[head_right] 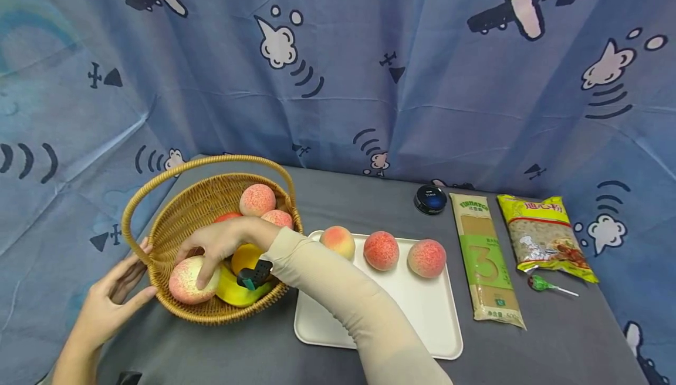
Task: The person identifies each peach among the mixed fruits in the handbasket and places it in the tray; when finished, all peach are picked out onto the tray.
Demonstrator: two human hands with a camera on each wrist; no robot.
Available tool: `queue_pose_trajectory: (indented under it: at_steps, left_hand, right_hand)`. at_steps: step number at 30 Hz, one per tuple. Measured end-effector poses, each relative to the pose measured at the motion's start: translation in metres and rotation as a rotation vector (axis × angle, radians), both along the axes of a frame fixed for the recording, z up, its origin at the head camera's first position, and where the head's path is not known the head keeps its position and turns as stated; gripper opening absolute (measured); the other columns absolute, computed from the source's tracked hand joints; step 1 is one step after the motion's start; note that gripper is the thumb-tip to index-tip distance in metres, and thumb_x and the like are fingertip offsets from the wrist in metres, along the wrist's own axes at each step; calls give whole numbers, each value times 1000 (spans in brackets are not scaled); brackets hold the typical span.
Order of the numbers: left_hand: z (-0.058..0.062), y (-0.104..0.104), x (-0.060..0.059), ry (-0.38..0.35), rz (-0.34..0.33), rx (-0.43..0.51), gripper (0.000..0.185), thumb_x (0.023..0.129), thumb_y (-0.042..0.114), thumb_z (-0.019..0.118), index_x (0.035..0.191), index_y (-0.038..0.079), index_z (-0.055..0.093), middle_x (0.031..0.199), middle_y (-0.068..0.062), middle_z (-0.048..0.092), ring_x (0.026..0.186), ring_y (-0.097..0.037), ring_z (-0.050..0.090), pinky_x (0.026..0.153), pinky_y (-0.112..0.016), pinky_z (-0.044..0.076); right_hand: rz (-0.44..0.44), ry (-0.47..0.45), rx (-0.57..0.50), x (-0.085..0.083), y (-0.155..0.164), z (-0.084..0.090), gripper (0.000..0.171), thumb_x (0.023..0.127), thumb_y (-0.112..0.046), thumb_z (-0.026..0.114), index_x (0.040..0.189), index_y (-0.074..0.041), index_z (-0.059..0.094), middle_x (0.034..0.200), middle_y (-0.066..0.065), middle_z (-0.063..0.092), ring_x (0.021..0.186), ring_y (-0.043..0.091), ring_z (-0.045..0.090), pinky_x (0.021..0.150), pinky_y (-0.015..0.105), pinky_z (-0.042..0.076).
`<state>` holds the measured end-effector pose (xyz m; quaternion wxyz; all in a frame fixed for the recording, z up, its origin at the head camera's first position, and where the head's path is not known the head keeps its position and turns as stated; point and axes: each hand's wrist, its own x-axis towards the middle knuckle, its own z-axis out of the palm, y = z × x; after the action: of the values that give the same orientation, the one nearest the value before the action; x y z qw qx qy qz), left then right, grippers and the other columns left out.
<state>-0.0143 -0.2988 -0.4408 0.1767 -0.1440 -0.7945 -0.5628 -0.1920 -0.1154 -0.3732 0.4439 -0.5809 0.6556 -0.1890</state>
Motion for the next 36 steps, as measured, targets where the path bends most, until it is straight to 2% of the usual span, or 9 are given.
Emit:
queue_pose_trajectory:
  at_steps: [3,6,10,14,22,25,29,36]
  left_hand:
    - [0,0,0,-3,7,-5,74,73,-27,62,140,-13,35,151,-24,29,137,-9,37,109,-13,36]
    - [0,0,-1,-4,18,-10,74,73,-27,63,140,-12,36,151,-22,30,136,-8,38,108,-13,36]
    - [3,2,-1,16,11,-8,74,72,-26,64,140,-11,37,151,-21,31,136,-9,40,107,-13,37]
    - [4,2,-1,28,-6,6,74,72,-26,63,140,-13,35,151,-24,29,135,-9,41,107,-14,37]
    - [1,0,-1,51,-4,7,74,71,-27,64,138,-17,34,151,-22,31,134,-8,42,107,-14,38]
    - [1,0,-1,55,-16,25,74,71,-27,64,138,-17,34,151,-24,29,135,-10,41,107,-14,38]
    - [0,1,0,44,-20,33,74,71,-27,64,139,-15,35,151,-22,30,135,-11,40,107,-14,38]
    - [-1,1,-1,61,-26,39,71,72,-26,64,137,-18,35,151,-25,29,137,-11,39,108,-14,37]
  right_hand:
    - [-48,17,-71,0,9,8,69,76,-27,80,136,-12,50,129,-5,55,108,2,52,91,8,45]
    - [-112,-4,-143,-1,22,16,71,76,-27,80,138,-14,48,131,-6,53,109,2,50,93,9,45]
    - [-189,-122,-264,-2,44,24,71,77,-17,79,139,-9,46,138,0,49,118,4,47,103,14,41]
    - [-258,-196,-387,-2,71,29,70,77,-7,79,138,-4,45,138,7,47,119,8,48,105,21,44]
    - [-390,-255,-562,5,138,33,72,76,0,77,139,1,41,141,14,41,122,18,48,105,34,47]
    - [-443,-284,-614,10,165,28,73,76,-2,78,139,2,40,142,16,41,125,23,47,104,39,48]
    - [-525,-323,-678,17,203,14,73,77,-3,78,139,2,40,143,15,41,130,24,42,108,38,45]
    - [-618,-328,-819,40,248,-29,73,77,10,72,139,10,34,146,13,38,135,19,39,109,29,42]
